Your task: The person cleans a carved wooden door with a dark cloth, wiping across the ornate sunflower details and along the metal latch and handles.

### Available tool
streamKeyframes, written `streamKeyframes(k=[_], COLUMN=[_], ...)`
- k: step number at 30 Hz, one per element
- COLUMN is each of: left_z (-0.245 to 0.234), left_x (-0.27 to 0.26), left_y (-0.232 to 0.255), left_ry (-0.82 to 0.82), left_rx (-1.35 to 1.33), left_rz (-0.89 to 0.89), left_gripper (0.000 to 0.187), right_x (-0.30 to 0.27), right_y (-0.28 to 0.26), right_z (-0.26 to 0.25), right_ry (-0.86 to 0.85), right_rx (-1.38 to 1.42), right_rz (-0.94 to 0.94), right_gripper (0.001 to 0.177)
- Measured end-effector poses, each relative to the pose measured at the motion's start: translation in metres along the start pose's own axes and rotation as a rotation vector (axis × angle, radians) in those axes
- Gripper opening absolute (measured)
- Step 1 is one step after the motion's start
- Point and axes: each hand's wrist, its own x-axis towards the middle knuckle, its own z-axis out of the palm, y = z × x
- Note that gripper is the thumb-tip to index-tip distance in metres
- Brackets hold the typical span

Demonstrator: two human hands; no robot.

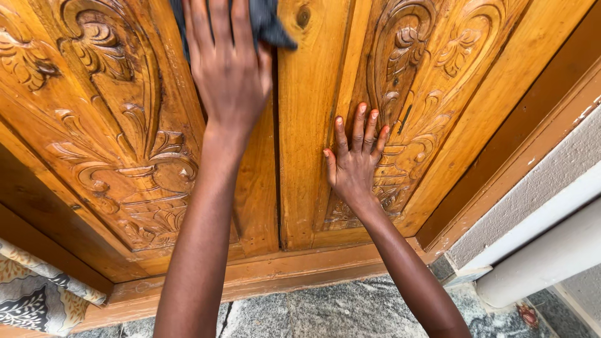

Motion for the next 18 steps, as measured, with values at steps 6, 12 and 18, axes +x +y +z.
streamKeyframes(k=[6, 12, 18], left_z=[0.001, 0.011, 0.009], left_x=[-0.064, -0.118, -0.206], left_y=[0.002, -0.001, -0.001], left_ry=[0.019, -0.062, -0.347], left_rx=[-0.106, -0.124, -0.160], left_rz=[0.016, 0.049, 0.107], left_gripper=[0.092, 0.093, 0.099], right_x=[0.000, -0.001, -0.001], right_y=[0.000, 0.002, 0.003], right_z=[-0.001, 0.002, 0.003], right_ry=[-0.009, -0.005, 0.004], right_rx=[0.020, 0.013, -0.006], right_rz=[0.002, 0.002, -0.005], right_gripper=[0.082, 0.082, 0.081])
